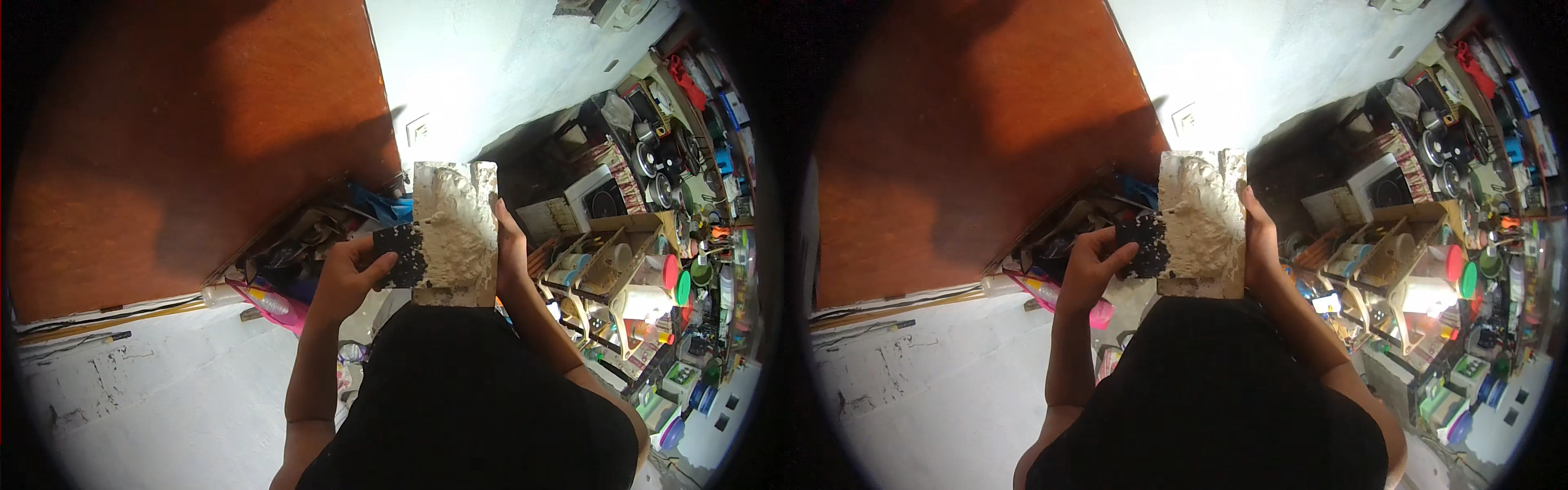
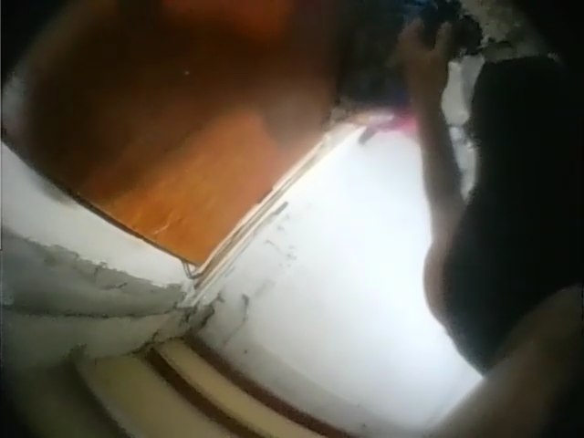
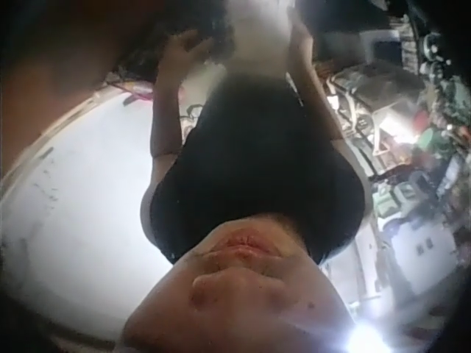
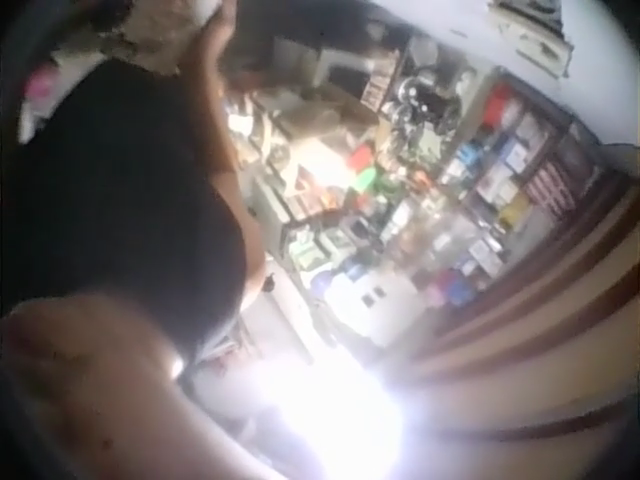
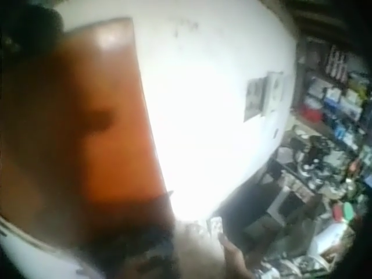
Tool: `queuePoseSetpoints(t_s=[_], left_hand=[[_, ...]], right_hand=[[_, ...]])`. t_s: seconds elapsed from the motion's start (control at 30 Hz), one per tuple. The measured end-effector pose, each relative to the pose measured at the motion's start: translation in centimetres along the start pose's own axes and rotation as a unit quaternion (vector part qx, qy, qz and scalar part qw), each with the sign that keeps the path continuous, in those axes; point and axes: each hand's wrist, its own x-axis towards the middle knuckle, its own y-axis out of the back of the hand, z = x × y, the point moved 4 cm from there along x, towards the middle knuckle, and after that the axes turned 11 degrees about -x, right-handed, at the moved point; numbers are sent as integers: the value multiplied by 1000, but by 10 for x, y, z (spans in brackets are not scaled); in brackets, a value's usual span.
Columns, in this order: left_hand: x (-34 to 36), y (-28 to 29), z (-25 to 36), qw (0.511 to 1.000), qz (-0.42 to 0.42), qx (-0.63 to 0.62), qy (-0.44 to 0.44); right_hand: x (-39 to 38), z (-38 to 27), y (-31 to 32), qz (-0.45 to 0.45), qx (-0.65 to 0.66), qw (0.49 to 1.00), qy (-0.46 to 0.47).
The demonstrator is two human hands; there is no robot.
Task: Plastering or patching a damaged section of a wall using a putty knife and joint compound.
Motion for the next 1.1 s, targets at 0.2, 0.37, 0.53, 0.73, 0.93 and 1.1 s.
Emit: queuePoseSetpoints(t_s=[0.2, 0.37, 0.53, 0.73, 0.93, 1.1], left_hand=[[6, 2, 9, 999, 17, 24, -38], [2, 2, 11, 999, 8, -15, -29], [6, 0, -4, 999, 0, -25, -43], [6, -2, -5, 1000, 0, -1, -23], [8, -8, -7, 999, 12, -44, -26], [13, -9, -4, 998, 8, -34, -52]], right_hand=[[-2, -6, -2, 15, -14, 999, 24], [-5, -10, -1, 33, -50, 996, 64], [-5, -8, 0, 40, -21, 999, 25], [1, -9, 7, 58, -34, 997, 42], [4, -10, 7, 33, 5, 999, 29], [-2, -10, 4, 40, -5, 999, 6]])
